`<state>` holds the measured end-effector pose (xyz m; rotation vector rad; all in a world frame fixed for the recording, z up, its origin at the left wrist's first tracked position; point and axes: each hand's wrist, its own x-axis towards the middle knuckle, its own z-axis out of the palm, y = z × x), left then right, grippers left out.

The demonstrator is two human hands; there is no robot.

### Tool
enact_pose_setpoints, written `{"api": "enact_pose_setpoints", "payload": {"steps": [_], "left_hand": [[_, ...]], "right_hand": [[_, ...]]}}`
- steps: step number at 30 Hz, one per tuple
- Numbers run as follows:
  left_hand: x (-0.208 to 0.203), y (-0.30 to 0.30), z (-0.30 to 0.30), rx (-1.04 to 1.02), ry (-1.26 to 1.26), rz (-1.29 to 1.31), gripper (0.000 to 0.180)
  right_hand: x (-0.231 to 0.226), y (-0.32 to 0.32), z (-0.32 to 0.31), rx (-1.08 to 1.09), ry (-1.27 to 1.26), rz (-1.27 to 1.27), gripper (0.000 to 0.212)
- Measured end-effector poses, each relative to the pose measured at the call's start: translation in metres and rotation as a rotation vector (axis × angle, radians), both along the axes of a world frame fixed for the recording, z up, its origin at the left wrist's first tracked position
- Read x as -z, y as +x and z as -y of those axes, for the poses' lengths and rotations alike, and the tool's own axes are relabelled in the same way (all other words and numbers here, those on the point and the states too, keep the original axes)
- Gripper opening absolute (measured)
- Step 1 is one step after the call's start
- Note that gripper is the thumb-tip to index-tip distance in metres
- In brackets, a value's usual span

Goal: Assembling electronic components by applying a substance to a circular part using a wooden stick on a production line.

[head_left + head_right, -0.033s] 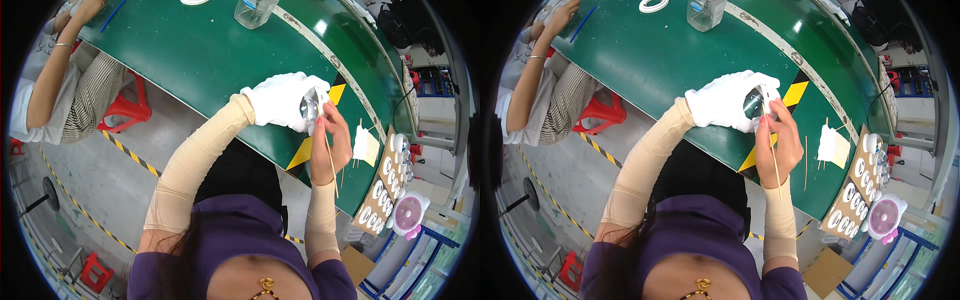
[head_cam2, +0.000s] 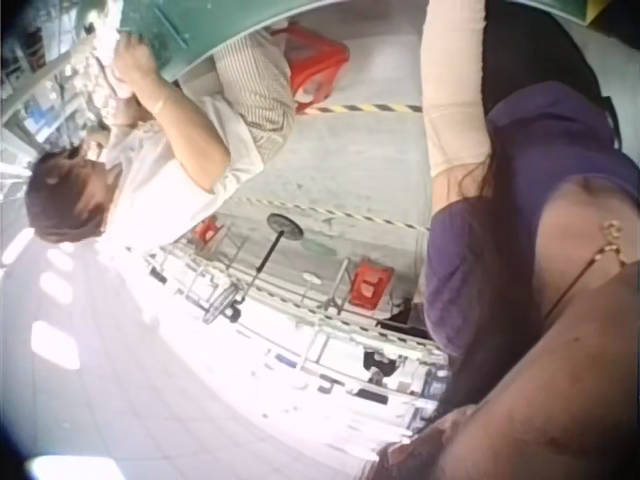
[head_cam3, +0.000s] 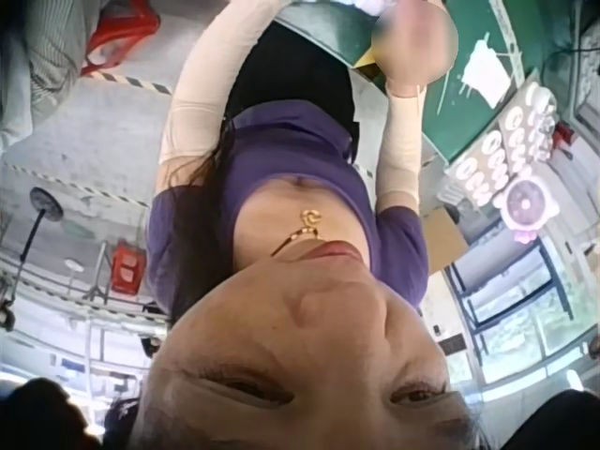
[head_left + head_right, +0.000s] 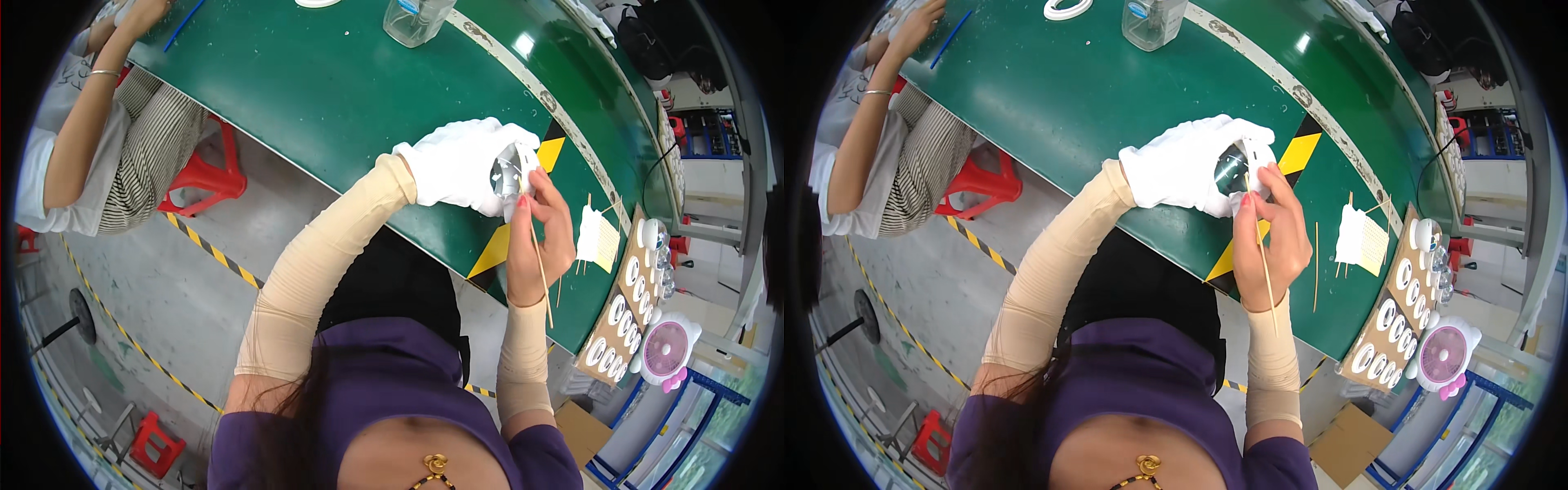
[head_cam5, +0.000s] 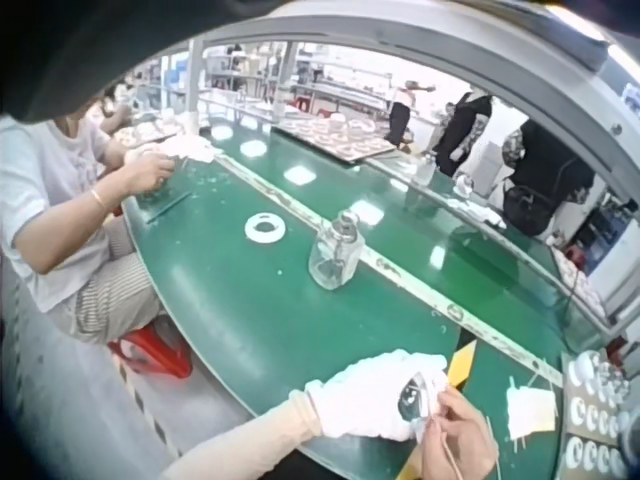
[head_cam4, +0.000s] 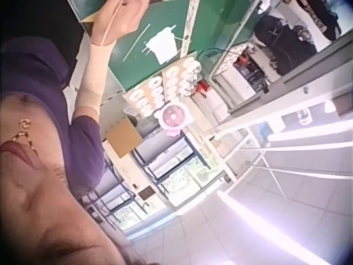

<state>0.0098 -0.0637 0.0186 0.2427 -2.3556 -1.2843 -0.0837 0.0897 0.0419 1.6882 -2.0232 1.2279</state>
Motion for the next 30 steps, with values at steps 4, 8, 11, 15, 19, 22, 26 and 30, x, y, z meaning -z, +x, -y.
{"api": "enact_pose_setpoints", "payload": {"steps": [4, 8, 11, 15, 19, 22, 26, 30], "left_hand": [[0.001, -0.001, 0.0, -0.002, -0.004, 0.002, 0.074], [-0.003, -0.003, 0.0, 0.015, 0.005, 0.016, 0.076], [-0.001, 0.003, 0.0, -0.006, -0.009, 0.029, 0.075], [0.001, 0.002, -0.001, -0.002, -0.017, 0.017, 0.077], [-0.001, 0.003, -0.003, -0.006, -0.014, 0.044, 0.078], [0.0, 0.001, -0.005, -0.011, -0.018, 0.031, 0.078], [0.003, 0.004, -0.003, -0.029, -0.029, 0.047, 0.076], [0.004, -0.001, -0.003, -0.037, -0.023, -0.001, 0.075]], "right_hand": [[-0.005, 0.005, 0.004, 0.001, -0.004, 0.022, 0.009], [-0.012, 0.006, 0.005, 0.075, 0.093, 0.016, 0.007], [-0.007, 0.006, 0.005, 0.056, 0.156, -0.029, 0.011], [-0.012, 0.004, 0.006, 0.018, 0.211, -0.009, 0.019], [-0.019, 0.008, 0.013, 0.018, 0.197, 0.066, 0.01], [-0.019, 0.005, 0.013, 0.007, 0.203, 0.026, 0.01], [-0.012, 0.005, 0.02, -0.016, 0.161, -0.019, 0.011], [-0.013, 0.003, 0.021, 0.029, 0.164, -0.081, 0.01]]}}
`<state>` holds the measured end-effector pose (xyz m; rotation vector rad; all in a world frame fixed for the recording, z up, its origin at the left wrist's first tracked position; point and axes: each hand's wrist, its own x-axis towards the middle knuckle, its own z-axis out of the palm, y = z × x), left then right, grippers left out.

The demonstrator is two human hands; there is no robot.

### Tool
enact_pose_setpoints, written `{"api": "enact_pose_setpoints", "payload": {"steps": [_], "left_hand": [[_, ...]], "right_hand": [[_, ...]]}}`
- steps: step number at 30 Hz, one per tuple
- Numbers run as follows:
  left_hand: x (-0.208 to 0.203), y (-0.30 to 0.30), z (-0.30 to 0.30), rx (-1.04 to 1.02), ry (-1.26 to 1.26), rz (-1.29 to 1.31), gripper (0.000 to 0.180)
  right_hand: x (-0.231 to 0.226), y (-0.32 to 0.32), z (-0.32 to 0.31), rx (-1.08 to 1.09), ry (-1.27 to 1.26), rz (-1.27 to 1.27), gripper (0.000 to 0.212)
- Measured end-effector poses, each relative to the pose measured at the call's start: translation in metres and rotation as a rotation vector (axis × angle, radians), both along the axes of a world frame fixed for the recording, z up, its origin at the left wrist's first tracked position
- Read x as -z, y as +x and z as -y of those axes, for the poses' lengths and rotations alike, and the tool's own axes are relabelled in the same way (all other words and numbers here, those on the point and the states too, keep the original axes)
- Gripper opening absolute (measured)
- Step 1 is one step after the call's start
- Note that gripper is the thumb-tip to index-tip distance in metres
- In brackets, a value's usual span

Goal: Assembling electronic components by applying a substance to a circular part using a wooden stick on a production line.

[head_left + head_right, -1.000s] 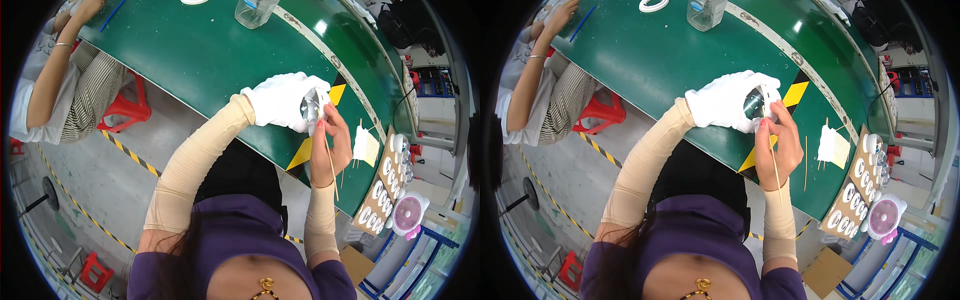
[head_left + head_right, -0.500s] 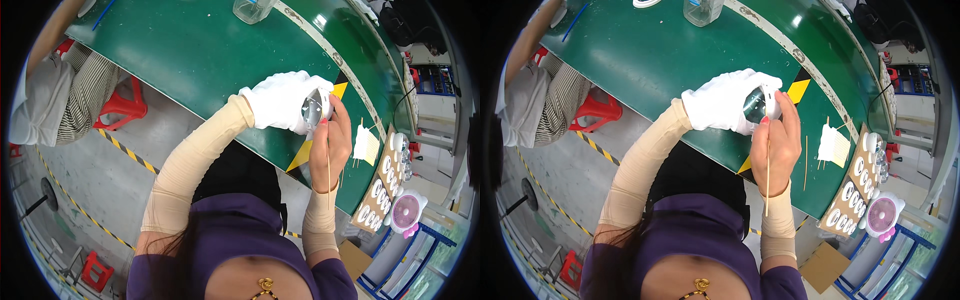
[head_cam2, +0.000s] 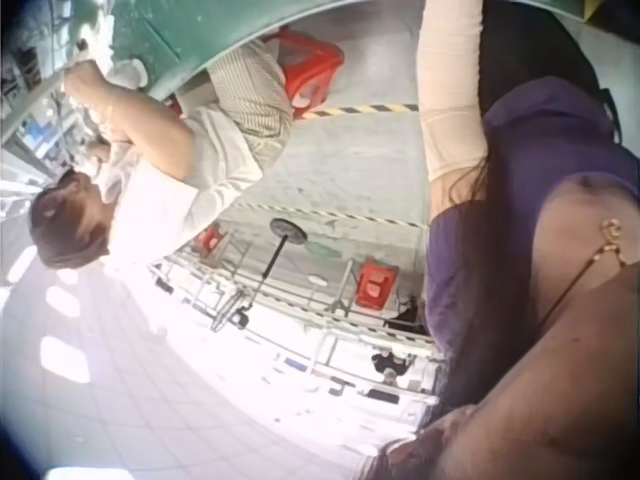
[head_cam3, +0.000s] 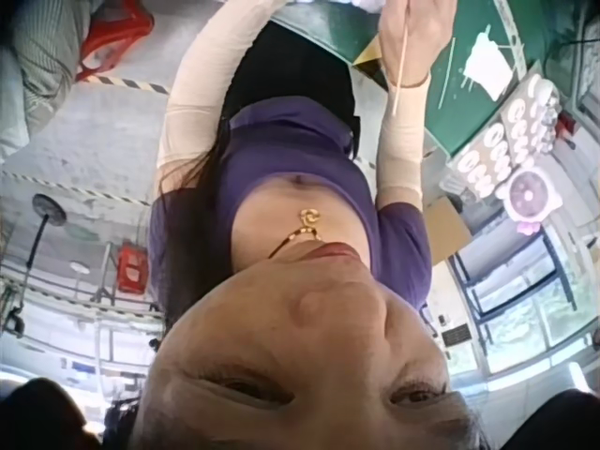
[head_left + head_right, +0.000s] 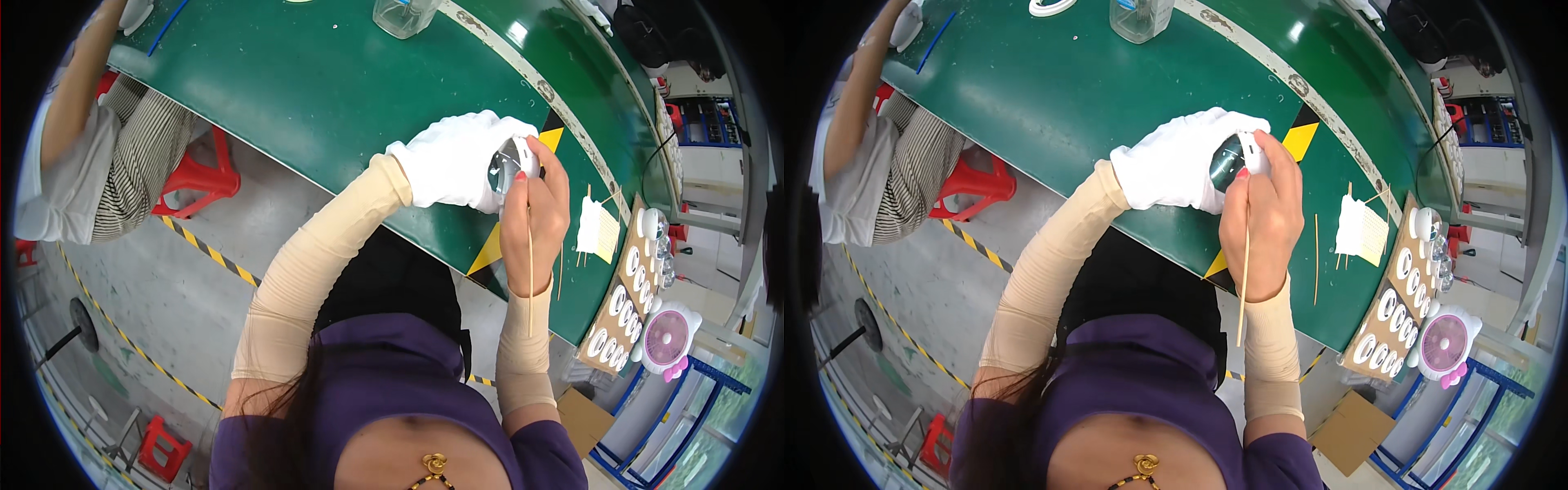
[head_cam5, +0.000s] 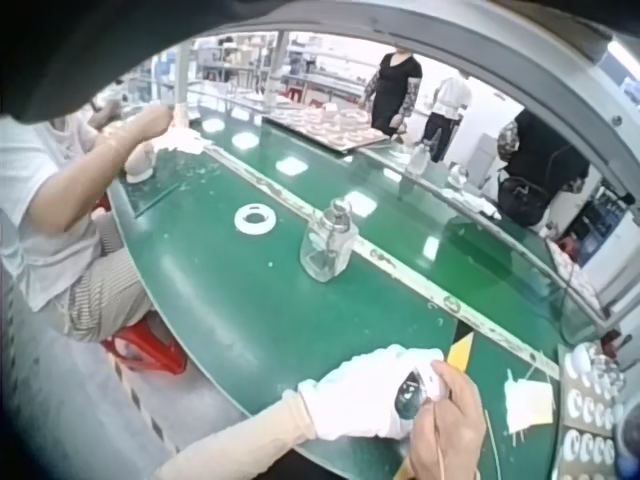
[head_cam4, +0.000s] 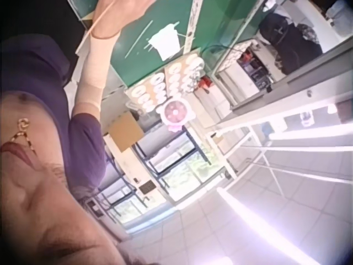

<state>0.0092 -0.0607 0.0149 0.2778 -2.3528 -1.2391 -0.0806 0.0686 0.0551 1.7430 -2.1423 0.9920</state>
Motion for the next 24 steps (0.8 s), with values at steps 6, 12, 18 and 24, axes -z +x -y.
{"api": "enact_pose_setpoints", "payload": {"steps": [6, 12, 18, 24], "left_hand": [[-0.007, 0.002, 0.001, -0.003, -0.011, -0.016, 0.083], [-0.023, 0.019, -0.01, -0.047, 0.045, -0.023, 0.1], [-0.033, 0.019, 0.0, -0.022, 0.05, -0.001, 0.091], [-0.036, 0.018, -0.001, -0.018, 0.011, -0.082, 0.035]], "right_hand": [[-0.002, -0.008, -0.008, -0.034, -0.092, -0.043, 0.01], [-0.013, -0.007, -0.023, 0.056, -0.1, 0.345, 0.038], [-0.014, -0.022, -0.034, 0.098, -0.146, 0.749, 0.025], [-0.008, -0.034, -0.049, 0.02, -0.14, 0.758, 0.033]]}}
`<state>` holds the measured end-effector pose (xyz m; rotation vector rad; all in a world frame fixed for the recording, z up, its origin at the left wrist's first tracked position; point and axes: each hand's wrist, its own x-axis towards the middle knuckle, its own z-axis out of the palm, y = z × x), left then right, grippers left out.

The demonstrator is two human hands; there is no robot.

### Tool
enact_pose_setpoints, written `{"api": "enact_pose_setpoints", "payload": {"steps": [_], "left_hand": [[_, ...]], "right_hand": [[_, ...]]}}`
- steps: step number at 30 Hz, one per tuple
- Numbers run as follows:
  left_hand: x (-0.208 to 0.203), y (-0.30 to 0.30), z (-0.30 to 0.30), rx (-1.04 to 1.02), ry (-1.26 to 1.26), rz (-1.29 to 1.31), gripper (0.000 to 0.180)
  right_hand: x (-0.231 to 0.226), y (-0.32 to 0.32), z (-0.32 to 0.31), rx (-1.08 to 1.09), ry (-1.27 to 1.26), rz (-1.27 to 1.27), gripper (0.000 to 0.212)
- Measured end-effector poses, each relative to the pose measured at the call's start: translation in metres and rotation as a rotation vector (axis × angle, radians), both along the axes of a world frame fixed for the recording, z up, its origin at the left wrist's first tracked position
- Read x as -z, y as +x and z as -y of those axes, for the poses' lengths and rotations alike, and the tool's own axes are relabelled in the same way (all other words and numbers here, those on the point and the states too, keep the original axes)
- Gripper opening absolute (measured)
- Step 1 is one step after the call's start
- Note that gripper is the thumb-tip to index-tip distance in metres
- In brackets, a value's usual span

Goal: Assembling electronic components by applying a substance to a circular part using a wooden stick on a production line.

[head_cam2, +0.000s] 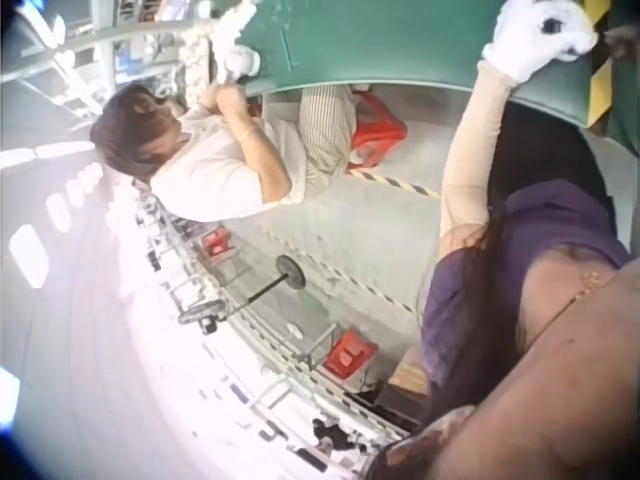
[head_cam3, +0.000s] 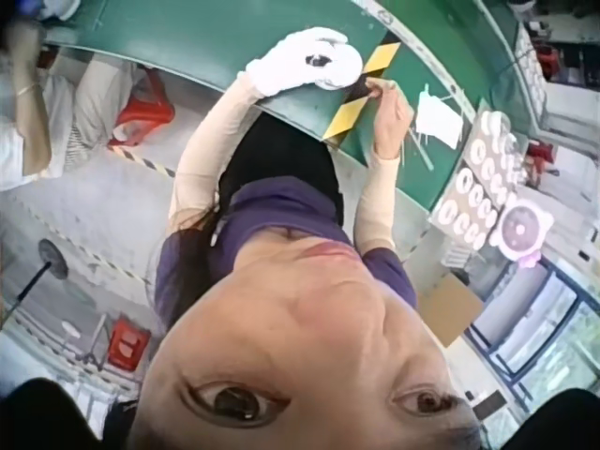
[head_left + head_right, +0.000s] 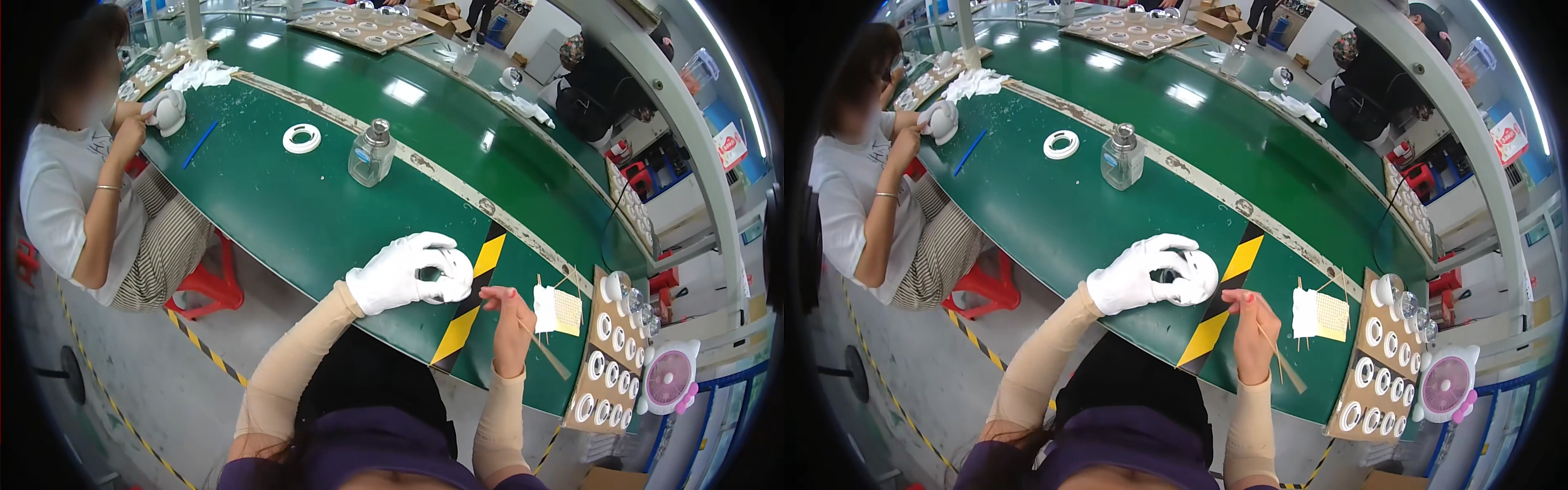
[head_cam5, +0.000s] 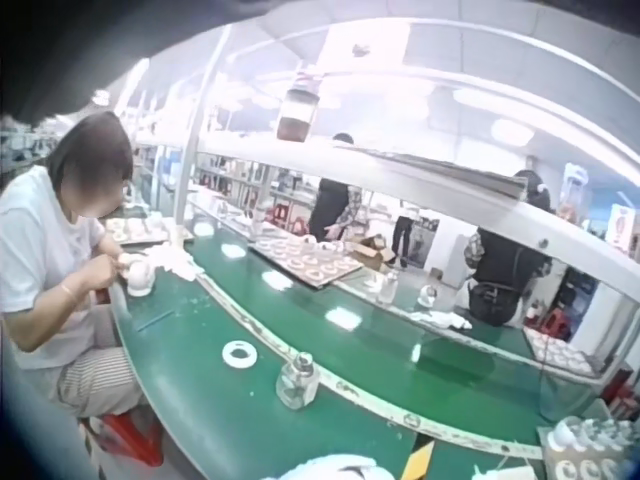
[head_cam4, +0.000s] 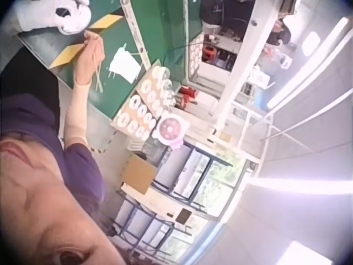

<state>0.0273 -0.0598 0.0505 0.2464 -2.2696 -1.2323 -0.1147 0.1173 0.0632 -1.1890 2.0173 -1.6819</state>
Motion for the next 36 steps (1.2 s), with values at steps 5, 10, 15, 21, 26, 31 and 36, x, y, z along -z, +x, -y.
{"api": "enact_pose_setpoints", "payload": {"steps": [5, 10, 15, 21, 26, 31, 36], "left_hand": [[-0.004, 0.002, 0.011, -0.156, 0.154, -0.18, 0.011], [0.003, 0.012, 0.031, -0.525, -0.35, 0.261, 0.058], [0.023, 0.013, 0.045, -0.568, -0.306, -0.107, 0.053], [0.02, 0.024, -0.003, -0.326, -0.156, -0.209, 0.069], [0.023, 0.003, -0.038, -0.191, -0.017, -0.017, 0.106], [0.041, -0.024, -0.044, -0.283, 0.098, -0.008, 0.099], [0.046, -0.031, -0.043, -0.321, 0.053, -0.136, 0.083]], "right_hand": [[0.002, -0.014, -0.019, -0.027, 0.169, 0.206, 0.043], [-0.001, -0.001, -0.025, 0.048, 0.141, 0.387, 0.043], [0.0, 0.004, -0.03, 0.299, -0.082, 0.105, 0.043], [0.012, 0.026, -0.009, 0.208, -0.342, -0.112, 0.03], [0.018, 0.029, -0.002, 0.006, -0.141, -0.422, 0.008], [0.022, 0.026, 0.008, 0.005, -0.153, -0.576, 0.009], [0.025, 0.029, 0.01, -0.039, -0.212, -0.552, 0.014]]}}
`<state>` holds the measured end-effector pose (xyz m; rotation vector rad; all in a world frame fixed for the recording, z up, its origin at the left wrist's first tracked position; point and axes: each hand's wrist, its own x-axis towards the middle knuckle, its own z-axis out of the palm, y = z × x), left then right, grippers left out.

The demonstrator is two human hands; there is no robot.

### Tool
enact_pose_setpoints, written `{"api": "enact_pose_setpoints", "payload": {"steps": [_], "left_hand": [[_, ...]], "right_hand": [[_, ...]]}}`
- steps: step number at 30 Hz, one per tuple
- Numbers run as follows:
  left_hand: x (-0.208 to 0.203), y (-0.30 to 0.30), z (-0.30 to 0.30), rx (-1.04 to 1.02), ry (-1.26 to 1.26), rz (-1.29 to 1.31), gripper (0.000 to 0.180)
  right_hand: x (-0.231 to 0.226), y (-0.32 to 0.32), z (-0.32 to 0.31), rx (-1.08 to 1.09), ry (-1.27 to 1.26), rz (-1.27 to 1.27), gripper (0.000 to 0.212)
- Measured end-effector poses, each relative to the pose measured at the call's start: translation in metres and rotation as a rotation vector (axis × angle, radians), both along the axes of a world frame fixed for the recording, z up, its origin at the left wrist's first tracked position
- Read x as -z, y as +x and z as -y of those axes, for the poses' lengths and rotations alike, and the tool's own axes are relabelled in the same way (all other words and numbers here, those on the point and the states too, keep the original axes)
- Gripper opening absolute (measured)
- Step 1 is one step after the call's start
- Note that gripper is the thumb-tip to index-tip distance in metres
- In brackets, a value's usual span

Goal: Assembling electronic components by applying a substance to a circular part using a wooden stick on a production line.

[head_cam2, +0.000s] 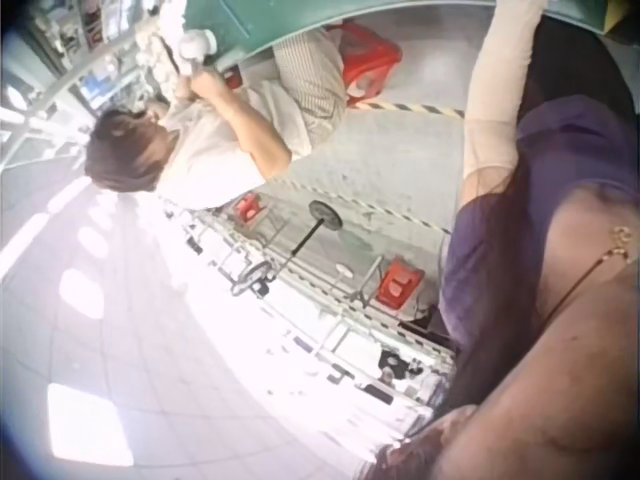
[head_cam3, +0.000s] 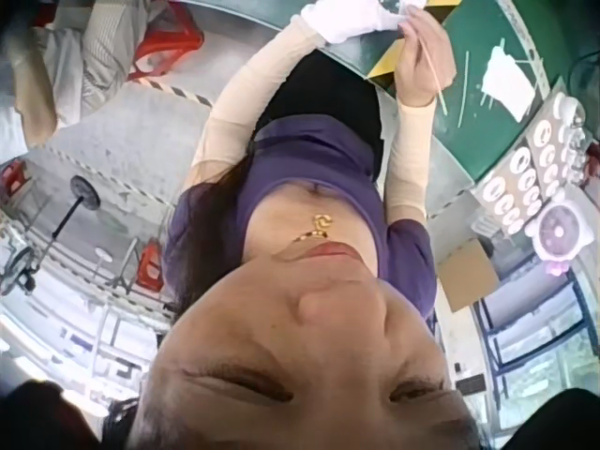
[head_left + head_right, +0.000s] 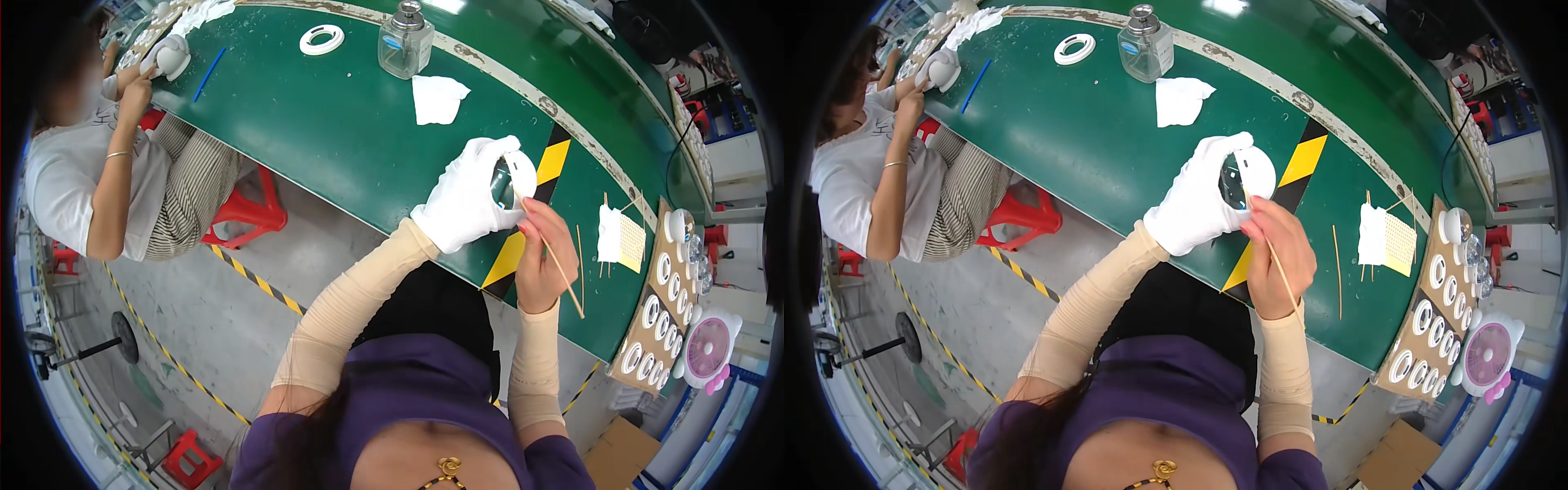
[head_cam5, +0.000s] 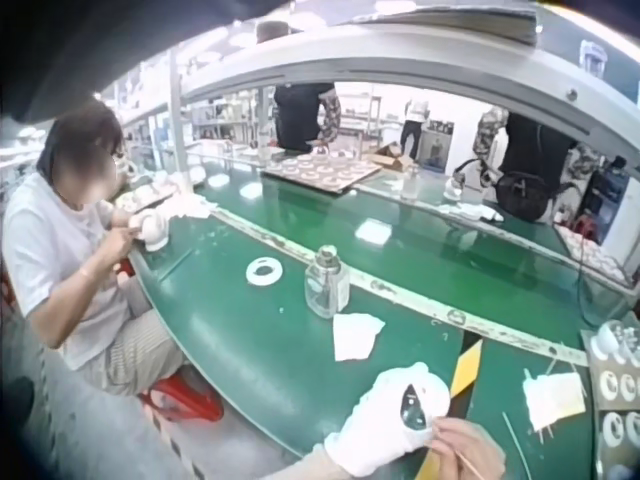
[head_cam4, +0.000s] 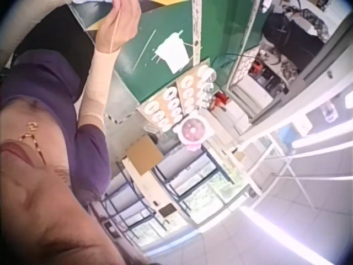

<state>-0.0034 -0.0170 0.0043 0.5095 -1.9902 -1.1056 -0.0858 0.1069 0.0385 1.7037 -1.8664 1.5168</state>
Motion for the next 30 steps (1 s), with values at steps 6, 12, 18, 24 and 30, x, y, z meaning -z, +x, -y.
{"api": "enact_pose_setpoints", "payload": {"steps": [6, 12, 18, 24, 30], "left_hand": [[-0.005, 0.005, 0.003, 0.052, 0.021, 0.059, 0.085], [-0.011, 0.006, 0.002, 0.073, 0.05, 0.075, 0.081], [-0.006, 0.006, 0.003, 0.049, 0.042, 0.078, 0.078], [-0.006, 0.005, 0.004, 0.06, 0.051, 0.096, 0.077], [-0.005, 0.004, 0.003, 0.044, 0.045, 0.094, 0.077]], "right_hand": [[-0.002, 0.0, 0.014, 0.039, 0.001, -0.165, 0.016], [0.009, -0.001, 0.023, 0.095, -0.079, -0.162, 0.011], [0.008, 0.007, 0.019, 0.142, 0.025, -0.217, 0.011], [0.007, 0.008, 0.03, 0.185, -0.005, -0.21, 0.009], [0.01, 0.012, 0.017, 0.179, 0.042, -0.224, 0.009]]}}
